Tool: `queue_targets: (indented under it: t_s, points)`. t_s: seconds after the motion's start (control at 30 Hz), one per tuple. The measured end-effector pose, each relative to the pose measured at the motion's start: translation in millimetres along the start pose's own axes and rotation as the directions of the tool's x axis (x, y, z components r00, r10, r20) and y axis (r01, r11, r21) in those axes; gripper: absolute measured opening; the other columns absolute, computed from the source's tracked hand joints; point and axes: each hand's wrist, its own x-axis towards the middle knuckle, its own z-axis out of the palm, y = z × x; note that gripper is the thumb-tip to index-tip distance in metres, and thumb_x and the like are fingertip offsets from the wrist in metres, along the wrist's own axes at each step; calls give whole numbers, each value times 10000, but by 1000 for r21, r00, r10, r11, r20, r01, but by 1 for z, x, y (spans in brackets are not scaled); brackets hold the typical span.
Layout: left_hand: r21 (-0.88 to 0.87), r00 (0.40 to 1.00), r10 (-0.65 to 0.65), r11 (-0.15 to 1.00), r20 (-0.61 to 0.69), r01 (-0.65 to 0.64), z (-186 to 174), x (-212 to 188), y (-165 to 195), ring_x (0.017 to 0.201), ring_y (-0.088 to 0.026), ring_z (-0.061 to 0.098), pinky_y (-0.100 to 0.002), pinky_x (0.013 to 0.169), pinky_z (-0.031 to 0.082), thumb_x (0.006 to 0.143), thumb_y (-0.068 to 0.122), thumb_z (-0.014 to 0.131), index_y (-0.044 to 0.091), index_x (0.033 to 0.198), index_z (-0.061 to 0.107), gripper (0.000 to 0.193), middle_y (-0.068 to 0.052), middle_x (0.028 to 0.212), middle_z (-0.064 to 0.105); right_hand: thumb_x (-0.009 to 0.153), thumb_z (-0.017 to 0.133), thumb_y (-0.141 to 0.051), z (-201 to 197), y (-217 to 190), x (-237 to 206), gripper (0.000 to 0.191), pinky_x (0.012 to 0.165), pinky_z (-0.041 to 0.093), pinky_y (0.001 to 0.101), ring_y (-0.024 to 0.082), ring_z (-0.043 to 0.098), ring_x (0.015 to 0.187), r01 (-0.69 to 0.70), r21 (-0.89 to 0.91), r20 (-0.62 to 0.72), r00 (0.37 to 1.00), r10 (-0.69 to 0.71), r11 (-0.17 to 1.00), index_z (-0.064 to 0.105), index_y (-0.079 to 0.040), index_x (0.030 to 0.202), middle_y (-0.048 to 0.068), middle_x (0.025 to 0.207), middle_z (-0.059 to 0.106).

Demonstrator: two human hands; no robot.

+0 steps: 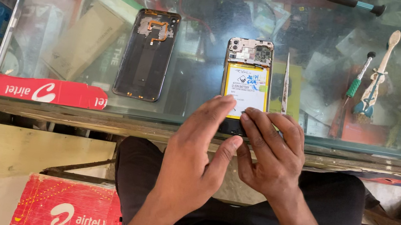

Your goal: The person disassembles a smartphone by prying open the back cover, removing screws, and detaching the battery. They then handle the display assembly and use tweezers to manipulate small components inside the phone.

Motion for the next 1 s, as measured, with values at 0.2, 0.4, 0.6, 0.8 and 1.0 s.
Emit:
queue_targets:
  t_s: [0.2, 0.4, 0.6, 0.8, 1.0]
  points:
    - [285, 954, 299, 914, 5, -288, 11, 2, -29, 1361, -341, 587, -453, 1106, 495, 917, 100, 754, -4, 1233, 698, 337, -120, 1386, 638, 906, 768, -63, -8, 2, -3, 281, 1067, 531, 429, 302, 641, 1202, -77, 101, 54, 996, 72, 992, 749, 7, 1178, 117, 1241, 728]
    - [337, 914, 382, 885, -134, -321, 31, 4, -41, 1300, -277, 614, -418, 1015, 504, 905, 90, 770, 44, 1170, 750, 270, -73, 1318, 690, 903, 792, -79, -34, 14, -7, 297, 1138, 511, 393, 310, 640, 1297, -253, 79, 33, 967, 251, 964, 740, -52, 1194, 96, 1286, 720]
    - [403, 882, 422, 859, -208, -316, 48, 6, -51, 1274, -232, 639, -388, 1047, 415, 924, 153, 739, 81, 1151, 762, 239, -43, 1293, 718, 956, 755, -87, -48, 95, 37, 369, 1128, 449, 470, 359, 552, 1354, -186, -157, 99, 974, 203, 970, 689, 13, 1305, 152, 1347, 686]
    - [514, 814, 530, 779, -235, -359, 60, 7, -71, 1252, -203, 655, -368, 1062, 358, 953, 232, 697, 128, 1161, 771, 244, -21, 1294, 728, 910, 781, -130, -14, 189, 107, 423, 1058, 453, 495, 397, 547, 1287, 50, -408, 254, 965, 60, 912, 682, 91, 1256, 206, 1278, 686]
    - [630, 758, 605, 692, -243, -351, 72, 11, -89, 1187, -177, 673, -359, 1049, 316, 993, 313, 588, 173, 1115, 770, 260, 8, 1246, 752, 1016, 760, -99, 7, 206, 108, 104, 1026, 491, 485, 370, 601, 1235, -3, -418, 284, 949, 134, 908, 725, -3, 1033, 172, 1087, 717]
